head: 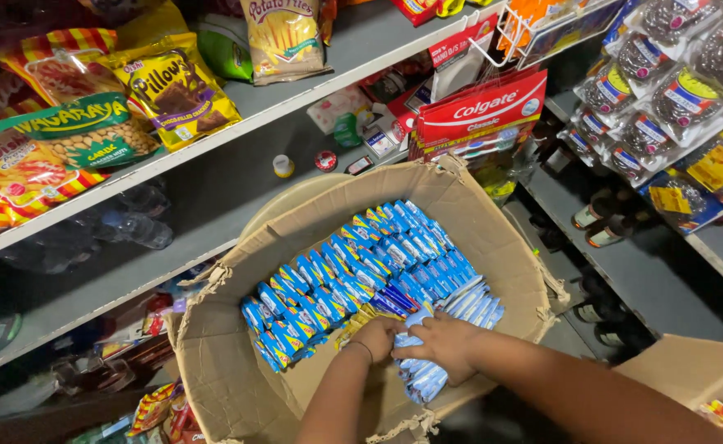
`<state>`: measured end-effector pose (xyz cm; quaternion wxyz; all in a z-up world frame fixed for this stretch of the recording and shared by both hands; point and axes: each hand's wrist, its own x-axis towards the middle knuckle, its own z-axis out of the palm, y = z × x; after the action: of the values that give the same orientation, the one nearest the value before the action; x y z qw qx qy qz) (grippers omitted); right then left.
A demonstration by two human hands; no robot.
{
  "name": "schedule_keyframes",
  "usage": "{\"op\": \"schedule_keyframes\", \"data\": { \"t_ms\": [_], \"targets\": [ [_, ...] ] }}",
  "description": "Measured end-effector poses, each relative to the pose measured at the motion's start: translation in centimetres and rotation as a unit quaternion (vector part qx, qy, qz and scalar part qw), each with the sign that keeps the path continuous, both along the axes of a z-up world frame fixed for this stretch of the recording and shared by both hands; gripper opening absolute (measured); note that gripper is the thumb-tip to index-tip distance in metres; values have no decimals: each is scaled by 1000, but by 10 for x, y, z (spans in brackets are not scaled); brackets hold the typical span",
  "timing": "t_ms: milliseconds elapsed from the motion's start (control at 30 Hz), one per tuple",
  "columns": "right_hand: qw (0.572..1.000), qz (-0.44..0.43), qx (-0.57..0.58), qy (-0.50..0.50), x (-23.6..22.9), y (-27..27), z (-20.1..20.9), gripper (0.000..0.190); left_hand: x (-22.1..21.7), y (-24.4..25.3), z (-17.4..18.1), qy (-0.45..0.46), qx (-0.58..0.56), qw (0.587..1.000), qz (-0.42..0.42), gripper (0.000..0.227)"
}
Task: The recorder is sorting various packets of snacks and instant drinks from a larger cardboard box into smaller boxes and onto shelves in a grocery store setting.
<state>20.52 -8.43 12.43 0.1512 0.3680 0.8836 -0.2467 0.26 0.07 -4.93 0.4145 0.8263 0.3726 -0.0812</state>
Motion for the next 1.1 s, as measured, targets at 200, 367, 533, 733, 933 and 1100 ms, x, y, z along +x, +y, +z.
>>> {"op": "schedule_keyframes", "data": {
  "t_ms": [200,367,533,733,933,1100],
  "targets": [
    [1000,-16,-7,16,0,-4,13,106,0,0,-120,-168,-282,941,83,46],
    [998,3,35,57,3,-8,8,105,10,-12,-94,-105,-475,852,195,51],
    [1000,-14,-17,17,-2,-5,20,101,17,-12,-83,-128,-467,849,212,52],
    [999,-12,9,40,-1,-5,10,89,39,-4,8,-29,-393,891,226,45],
    [993,4,77,88,2,-6,-5,79,37,-6,-66,-61,-413,870,262,35],
    [983,-11,150,106,3,-5,-26,62,-18,9,-67,-90,-501,807,299,34]
  ]
}}
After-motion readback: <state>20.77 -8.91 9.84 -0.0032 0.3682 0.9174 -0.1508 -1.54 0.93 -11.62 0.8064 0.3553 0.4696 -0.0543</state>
